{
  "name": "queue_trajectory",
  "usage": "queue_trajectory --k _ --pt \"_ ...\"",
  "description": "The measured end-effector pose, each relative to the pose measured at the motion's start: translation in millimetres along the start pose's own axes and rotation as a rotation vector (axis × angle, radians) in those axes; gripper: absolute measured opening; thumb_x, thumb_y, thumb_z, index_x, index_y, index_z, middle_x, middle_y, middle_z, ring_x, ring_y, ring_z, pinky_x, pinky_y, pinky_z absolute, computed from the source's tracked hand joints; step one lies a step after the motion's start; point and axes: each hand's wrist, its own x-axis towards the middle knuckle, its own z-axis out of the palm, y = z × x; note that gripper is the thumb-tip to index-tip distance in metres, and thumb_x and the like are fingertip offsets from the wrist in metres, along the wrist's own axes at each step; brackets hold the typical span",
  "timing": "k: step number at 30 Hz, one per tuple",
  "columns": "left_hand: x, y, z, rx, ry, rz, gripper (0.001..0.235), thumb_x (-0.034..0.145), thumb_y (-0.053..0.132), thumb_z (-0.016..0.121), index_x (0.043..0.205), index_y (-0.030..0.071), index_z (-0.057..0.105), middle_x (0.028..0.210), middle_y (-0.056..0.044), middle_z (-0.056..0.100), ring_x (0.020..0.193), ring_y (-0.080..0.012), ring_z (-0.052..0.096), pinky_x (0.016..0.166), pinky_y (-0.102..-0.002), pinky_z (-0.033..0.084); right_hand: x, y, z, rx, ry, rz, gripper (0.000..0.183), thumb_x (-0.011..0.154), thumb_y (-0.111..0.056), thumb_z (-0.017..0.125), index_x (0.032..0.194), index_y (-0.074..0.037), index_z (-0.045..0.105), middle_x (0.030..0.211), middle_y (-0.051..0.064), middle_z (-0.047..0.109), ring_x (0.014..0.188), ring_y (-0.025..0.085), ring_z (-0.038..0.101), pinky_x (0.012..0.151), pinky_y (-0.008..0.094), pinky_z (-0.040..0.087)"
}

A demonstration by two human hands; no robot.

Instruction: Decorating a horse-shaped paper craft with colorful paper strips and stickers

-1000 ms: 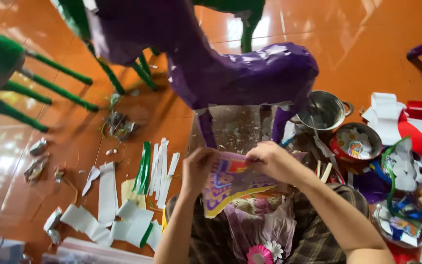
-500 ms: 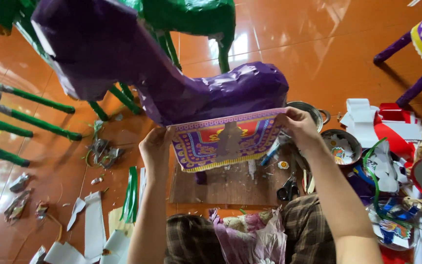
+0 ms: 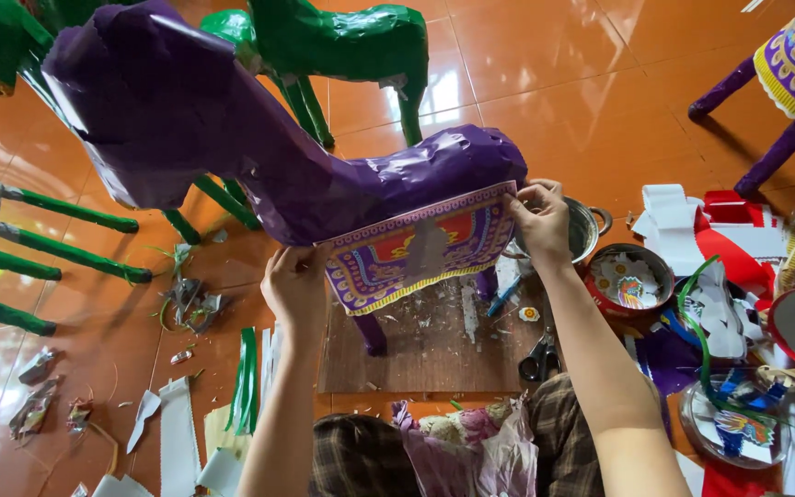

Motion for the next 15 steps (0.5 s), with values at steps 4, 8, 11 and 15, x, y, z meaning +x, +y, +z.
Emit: queue_trajectory --k 4,8,11,15 --pt "-1.1 -5.4 5.2 0.042 0.034 0.059 0.021 0.082 0.020 0.089 0.075 0.011 0.071 0.069 -0.006 0.061 0.066 -0.0246 0.063 0.060 -0.032 0.050 -6.0 -23.3 5.8 0.052 -0.008 -0.005 0.018 0.087 -0.010 0.083 0.086 -0.001 0.067 0.129 0.016 0.055 0.110 0.023 0.057 0.088 0.028 0.054" --pt "-0.2 -12.4 7.4 0.113 0.061 0.106 0.026 0.084 0.027 0.090 0.076 0.018 0.066 0.071 0.000 0.057 0.068 -0.0204 0.059 0.063 -0.031 0.048 -5.4 -29.6 3.8 0.115 -0.036 -0.012 0.017 0.088 -0.009 0.082 0.084 -0.001 0.068 0.137 0.018 0.056 0.124 0.031 0.060 0.099 0.038 0.053" --pt "4.6 -6.8 13.3 0.210 0.098 0.241 0.028 0.089 0.037 0.086 0.081 0.022 0.063 0.078 0.002 0.053 0.075 -0.0219 0.057 0.072 -0.033 0.046 -5.2 -32.0 1.2 0.142 -0.059 -0.013 0.016 0.089 -0.008 0.081 0.085 0.000 0.068 0.139 0.018 0.057 0.125 0.033 0.061 0.100 0.040 0.053" --pt "26.2 77.7 42.2 0.255 -0.264 -0.181 0.029 0.081 -0.001 0.068 0.053 0.009 0.063 0.050 0.003 0.056 0.037 -0.0045 0.043 0.031 -0.021 0.029 -1.4 -24.1 -3.7 0.156 -0.099 0.003 0.016 0.092 -0.011 0.081 0.087 -0.001 0.070 0.139 0.017 0.056 0.115 0.030 0.067 0.097 0.040 0.057"
